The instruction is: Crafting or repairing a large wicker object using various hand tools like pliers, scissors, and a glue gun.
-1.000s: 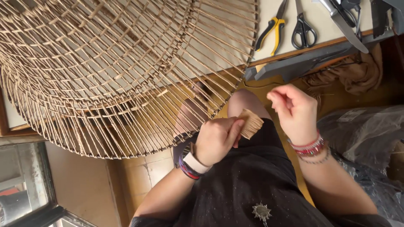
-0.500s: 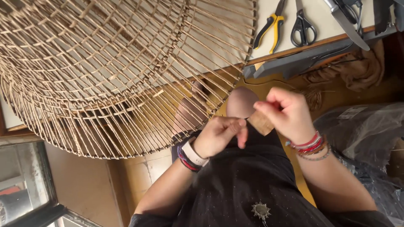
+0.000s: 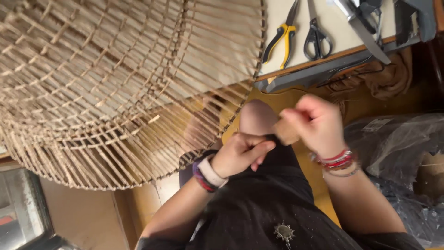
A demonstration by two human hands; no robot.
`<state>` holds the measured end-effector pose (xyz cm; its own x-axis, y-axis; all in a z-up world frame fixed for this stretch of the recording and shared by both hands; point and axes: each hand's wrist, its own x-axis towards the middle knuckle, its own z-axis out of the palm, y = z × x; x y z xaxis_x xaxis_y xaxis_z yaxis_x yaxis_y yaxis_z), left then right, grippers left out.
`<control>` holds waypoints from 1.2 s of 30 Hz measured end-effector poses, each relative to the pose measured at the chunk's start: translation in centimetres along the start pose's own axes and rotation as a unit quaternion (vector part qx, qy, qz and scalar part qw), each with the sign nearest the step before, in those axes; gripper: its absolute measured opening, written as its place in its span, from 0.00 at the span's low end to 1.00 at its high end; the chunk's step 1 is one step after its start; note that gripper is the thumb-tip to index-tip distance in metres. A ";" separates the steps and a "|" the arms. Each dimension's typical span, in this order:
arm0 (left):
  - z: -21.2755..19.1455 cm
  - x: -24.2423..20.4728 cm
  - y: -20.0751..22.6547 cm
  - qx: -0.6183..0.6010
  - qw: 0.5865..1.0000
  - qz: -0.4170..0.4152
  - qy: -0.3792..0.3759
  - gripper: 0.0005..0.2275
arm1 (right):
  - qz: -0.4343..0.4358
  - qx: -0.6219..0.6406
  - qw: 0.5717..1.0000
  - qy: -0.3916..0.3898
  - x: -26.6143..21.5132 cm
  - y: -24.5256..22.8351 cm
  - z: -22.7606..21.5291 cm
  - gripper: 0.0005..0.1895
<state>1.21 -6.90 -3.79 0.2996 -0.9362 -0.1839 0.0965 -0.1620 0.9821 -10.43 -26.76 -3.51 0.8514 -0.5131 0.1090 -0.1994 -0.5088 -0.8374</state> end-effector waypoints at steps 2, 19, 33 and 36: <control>0.4 1.2 0.6 -0.008 1.000 0.002 -0.003 0.15 | -0.008 0.007 1.000 -0.011 0.7 -1.0 -0.4 0.16; 0.7 7.5 0.4 0.048 0.998 -0.019 0.030 0.17 | -0.031 -0.005 0.999 -0.040 5.1 1.5 -2.1 0.16; -1.1 7.7 1.5 0.110 0.970 0.080 0.200 0.13 | -0.078 -0.355 0.927 0.096 10.7 10.0 -4.2 0.16; -0.5 8.1 0.0 -0.055 0.972 0.066 0.220 0.03 | 0.007 -0.474 0.879 0.045 12.7 10.3 -3.5 0.30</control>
<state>4.11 -14.36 -5.31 0.6903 -0.7190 -0.0808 0.1234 0.0070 0.9923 -3.36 -40.93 -8.84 0.8123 -0.5551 0.1791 -0.5610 -0.8275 -0.0206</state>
